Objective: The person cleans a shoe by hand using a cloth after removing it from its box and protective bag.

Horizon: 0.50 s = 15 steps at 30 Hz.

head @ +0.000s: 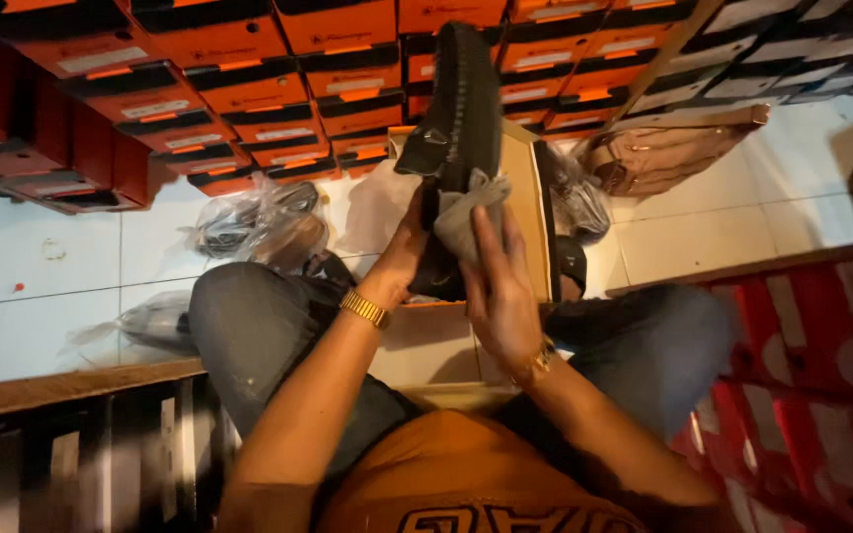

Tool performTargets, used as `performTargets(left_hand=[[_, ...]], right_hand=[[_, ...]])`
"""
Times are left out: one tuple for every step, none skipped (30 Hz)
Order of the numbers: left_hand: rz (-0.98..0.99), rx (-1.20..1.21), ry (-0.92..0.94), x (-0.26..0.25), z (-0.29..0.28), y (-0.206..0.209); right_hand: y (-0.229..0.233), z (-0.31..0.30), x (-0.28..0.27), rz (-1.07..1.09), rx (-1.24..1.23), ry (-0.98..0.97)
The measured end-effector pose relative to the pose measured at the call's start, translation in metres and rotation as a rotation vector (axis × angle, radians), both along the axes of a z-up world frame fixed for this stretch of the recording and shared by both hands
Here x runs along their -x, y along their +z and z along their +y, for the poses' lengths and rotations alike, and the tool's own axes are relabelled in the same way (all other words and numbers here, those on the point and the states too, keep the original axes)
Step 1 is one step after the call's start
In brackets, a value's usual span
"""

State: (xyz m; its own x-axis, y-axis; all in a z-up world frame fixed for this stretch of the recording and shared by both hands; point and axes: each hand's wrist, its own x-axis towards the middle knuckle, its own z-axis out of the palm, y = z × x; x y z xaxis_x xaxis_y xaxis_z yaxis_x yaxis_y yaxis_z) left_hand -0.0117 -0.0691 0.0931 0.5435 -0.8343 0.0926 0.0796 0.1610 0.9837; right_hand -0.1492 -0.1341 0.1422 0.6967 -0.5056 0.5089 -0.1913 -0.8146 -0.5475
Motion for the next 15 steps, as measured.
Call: performTargets(left_hand=[[-0.046, -0.017, -0.029, 0.006, 0.004, -0.002], [-0.101, -0.032, -0.055, 0.008, 0.007, -0.004], [-0.108, -0.024, -0.056, 0.009, 0.010, -0.002], [-0.186, -0.054, -0.097, 0.011, 0.014, 0.000], [-0.264, -0.084, -0.138, 0.013, 0.017, 0.001], [-0.270, -0.076, -0.139, 0.016, 0.021, 0.006], [-0.156, -0.146, -0.212, 0.018, 0.025, 0.010], [-0.038, -0.217, -0.286, 0.020, 0.029, 0.013], [-0.041, -0.212, -0.287, 0.022, 0.028, 0.003], [-0.089, -0.144, -0.205, 0.020, 0.025, -0.007], [-0.136, -0.075, -0.123, 0.018, 0.022, -0.016], [-0.142, -0.069, -0.115, 0.011, 0.021, -0.016], [-0.073, -0.026, -0.103, 0.004, 0.020, -0.017], [-0.003, 0.013, -0.095, -0.002, 0.019, -0.018], [-0.009, 0.015, -0.093, -0.010, 0.021, 0.004]], right_hand=[[0.001, -0.005, 0.000, -0.033, -0.044, -0.008], [0.002, -0.010, -0.004, -0.074, -0.087, -0.012], [0.010, -0.031, -0.015, -0.080, -0.079, -0.012], [0.018, -0.052, -0.024, -0.146, -0.052, -0.015], [0.027, -0.072, -0.032, -0.212, -0.024, -0.017], [0.042, -0.096, -0.042, -0.217, -0.017, -0.018], [0.056, -0.119, -0.051, -0.180, -0.160, 0.015], [0.070, -0.141, -0.061, -0.140, -0.305, 0.049], [0.073, -0.131, -0.058, -0.141, -0.300, 0.048], [0.078, -0.123, -0.059, -0.236, -0.233, 0.105], [0.084, -0.114, -0.061, -0.329, -0.164, 0.163], [0.061, -0.091, -0.048, -0.334, -0.158, 0.171], [0.038, -0.068, -0.035, -0.302, -0.061, 0.145], [0.013, -0.045, -0.021, -0.270, 0.030, 0.113], [0.027, -0.014, -0.011, -0.276, 0.033, 0.115]])
